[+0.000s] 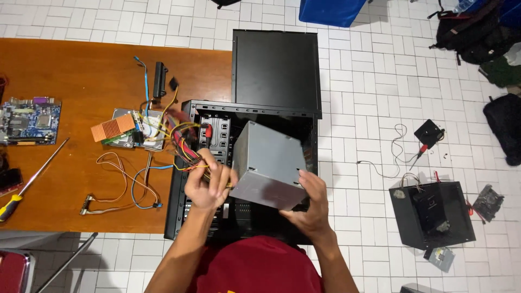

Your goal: Installing a power supply unit into a computer case and securing it with screws using a screwdriver.

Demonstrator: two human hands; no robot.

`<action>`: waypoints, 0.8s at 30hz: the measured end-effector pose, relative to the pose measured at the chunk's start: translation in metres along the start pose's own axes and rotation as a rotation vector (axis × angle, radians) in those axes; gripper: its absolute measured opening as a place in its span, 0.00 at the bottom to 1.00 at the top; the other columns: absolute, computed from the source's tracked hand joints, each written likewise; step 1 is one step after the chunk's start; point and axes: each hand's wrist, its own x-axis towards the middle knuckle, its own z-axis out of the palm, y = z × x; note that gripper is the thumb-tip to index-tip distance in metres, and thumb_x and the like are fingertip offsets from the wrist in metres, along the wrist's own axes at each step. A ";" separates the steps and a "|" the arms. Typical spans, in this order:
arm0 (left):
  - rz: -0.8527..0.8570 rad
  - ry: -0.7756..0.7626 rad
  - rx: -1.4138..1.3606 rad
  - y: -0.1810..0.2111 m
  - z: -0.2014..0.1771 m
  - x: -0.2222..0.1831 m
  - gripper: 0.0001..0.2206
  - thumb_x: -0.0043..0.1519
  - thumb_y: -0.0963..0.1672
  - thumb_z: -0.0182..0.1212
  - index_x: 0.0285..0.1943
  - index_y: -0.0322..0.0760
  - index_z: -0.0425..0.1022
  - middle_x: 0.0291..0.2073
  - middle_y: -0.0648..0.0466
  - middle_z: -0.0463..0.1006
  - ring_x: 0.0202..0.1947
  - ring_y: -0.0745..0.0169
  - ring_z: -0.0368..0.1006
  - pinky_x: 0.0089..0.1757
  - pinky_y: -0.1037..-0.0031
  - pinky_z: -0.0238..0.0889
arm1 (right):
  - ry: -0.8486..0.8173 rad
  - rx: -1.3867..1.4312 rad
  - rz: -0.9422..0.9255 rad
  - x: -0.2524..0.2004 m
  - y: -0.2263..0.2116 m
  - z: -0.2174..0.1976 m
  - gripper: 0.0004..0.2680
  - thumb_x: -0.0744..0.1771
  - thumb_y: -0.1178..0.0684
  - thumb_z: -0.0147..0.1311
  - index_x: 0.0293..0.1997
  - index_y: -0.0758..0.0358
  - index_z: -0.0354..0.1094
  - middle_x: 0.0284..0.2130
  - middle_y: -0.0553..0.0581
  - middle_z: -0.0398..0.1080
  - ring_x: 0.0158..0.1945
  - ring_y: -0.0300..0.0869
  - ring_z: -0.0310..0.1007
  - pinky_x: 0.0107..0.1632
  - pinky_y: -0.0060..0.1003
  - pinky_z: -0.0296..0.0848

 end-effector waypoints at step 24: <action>-0.408 0.528 0.005 -0.007 -0.188 -0.086 0.23 0.62 0.48 0.49 0.66 0.35 0.66 0.47 0.40 0.75 0.39 0.48 0.74 0.39 0.63 0.70 | -0.157 0.162 -0.471 0.044 -0.034 -0.021 0.30 0.67 0.61 0.65 0.73 0.43 0.44 0.71 0.61 0.50 0.67 0.49 0.69 0.66 0.38 0.82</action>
